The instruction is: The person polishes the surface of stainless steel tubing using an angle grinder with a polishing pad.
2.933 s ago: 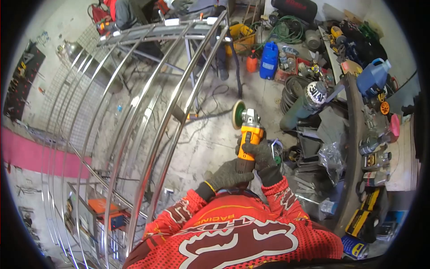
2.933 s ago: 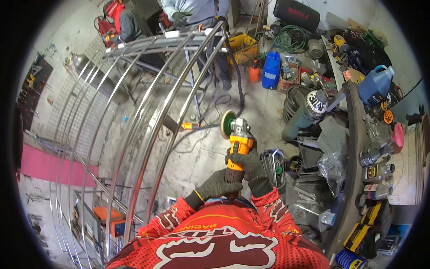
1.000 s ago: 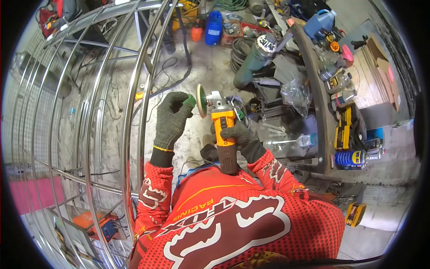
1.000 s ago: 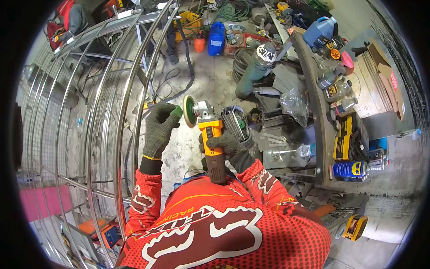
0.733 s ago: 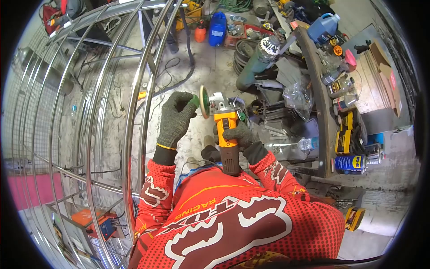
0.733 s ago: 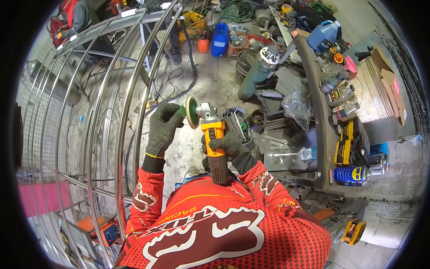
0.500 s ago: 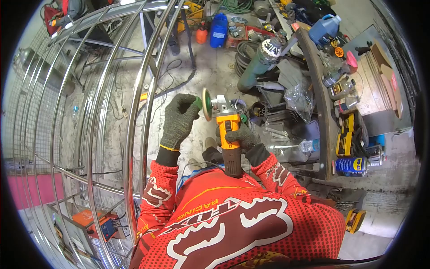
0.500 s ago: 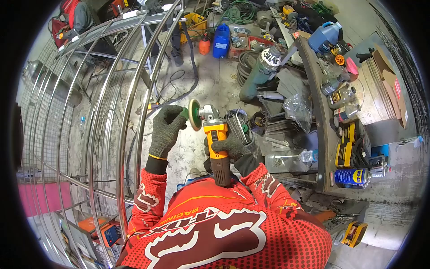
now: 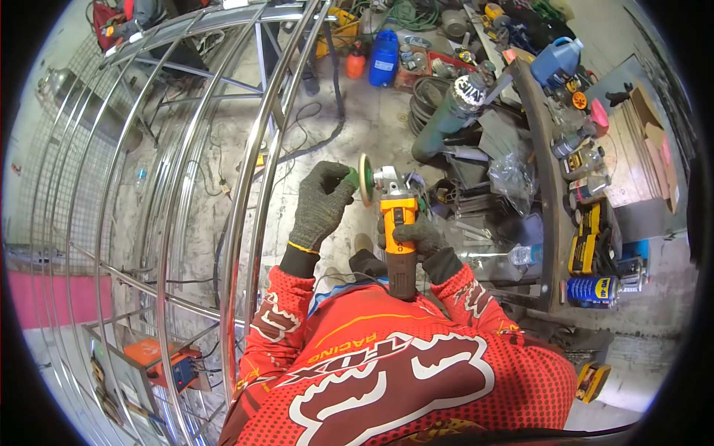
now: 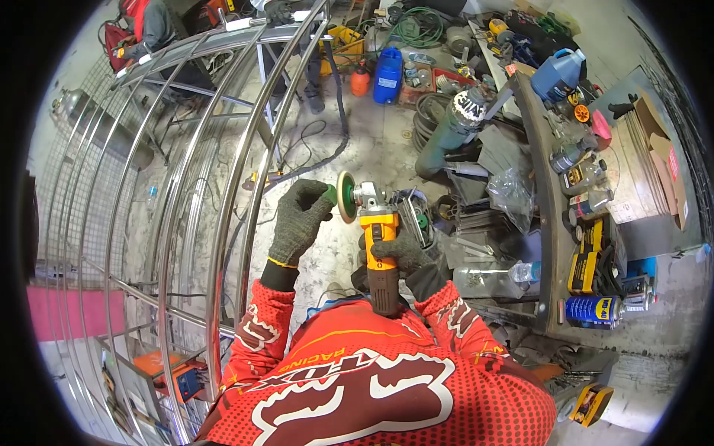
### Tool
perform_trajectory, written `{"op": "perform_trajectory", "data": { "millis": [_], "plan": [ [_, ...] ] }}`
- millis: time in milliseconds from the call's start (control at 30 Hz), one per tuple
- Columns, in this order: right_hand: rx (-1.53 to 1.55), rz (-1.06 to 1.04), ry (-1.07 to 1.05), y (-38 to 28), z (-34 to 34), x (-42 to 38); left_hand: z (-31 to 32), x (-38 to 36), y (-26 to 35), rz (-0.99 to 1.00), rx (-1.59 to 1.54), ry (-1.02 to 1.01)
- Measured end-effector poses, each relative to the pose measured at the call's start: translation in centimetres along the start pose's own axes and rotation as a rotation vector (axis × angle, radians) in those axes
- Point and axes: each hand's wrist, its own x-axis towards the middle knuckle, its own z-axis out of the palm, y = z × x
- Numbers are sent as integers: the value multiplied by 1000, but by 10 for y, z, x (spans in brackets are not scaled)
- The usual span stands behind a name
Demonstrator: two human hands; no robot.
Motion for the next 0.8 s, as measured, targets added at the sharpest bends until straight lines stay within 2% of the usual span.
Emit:
{"op": "perform_trajectory", "data": {
  "millis": [800],
  "plan": [
    [-49,0,29,1,4,0,-3,-3,1,8,16,20]
  ]
}}
